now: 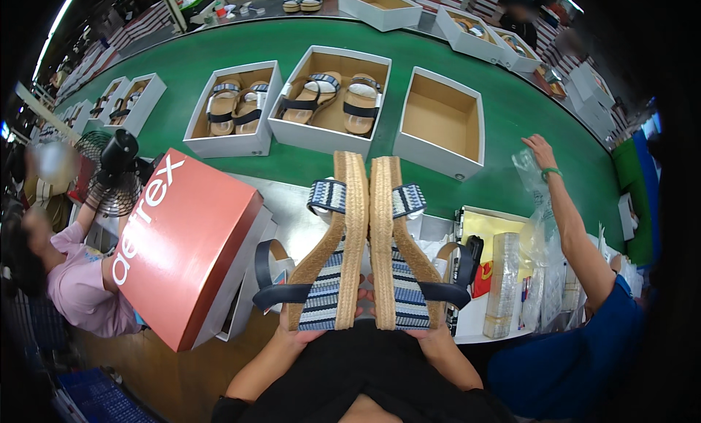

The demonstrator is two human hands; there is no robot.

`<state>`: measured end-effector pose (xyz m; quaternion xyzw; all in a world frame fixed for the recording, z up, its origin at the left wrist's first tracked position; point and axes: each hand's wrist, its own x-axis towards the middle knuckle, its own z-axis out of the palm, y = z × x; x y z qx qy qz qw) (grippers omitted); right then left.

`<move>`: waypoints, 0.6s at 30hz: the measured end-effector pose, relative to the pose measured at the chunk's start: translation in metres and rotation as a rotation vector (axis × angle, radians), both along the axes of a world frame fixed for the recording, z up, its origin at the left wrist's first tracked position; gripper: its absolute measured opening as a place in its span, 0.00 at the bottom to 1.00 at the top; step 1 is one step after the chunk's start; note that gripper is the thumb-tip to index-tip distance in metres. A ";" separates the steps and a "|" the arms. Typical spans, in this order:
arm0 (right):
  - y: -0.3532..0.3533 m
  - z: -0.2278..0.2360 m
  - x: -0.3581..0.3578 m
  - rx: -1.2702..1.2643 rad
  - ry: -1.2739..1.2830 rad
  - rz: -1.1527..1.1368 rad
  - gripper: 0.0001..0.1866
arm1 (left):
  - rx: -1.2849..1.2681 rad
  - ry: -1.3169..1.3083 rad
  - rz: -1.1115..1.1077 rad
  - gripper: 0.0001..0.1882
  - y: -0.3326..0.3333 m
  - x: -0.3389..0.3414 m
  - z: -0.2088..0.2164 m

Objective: The person inspects a pair of woven-strap sandals by turning them over, checking the straps and soles, and placing them into a shoebox. The person repeats this process with additional pairs of sandals.

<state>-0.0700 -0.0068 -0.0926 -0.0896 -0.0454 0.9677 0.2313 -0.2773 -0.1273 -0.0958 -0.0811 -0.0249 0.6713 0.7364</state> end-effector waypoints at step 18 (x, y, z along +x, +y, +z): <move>0.045 -0.051 0.083 0.374 -0.243 0.097 0.59 | -0.083 0.321 -0.001 0.55 -0.024 -0.051 -0.002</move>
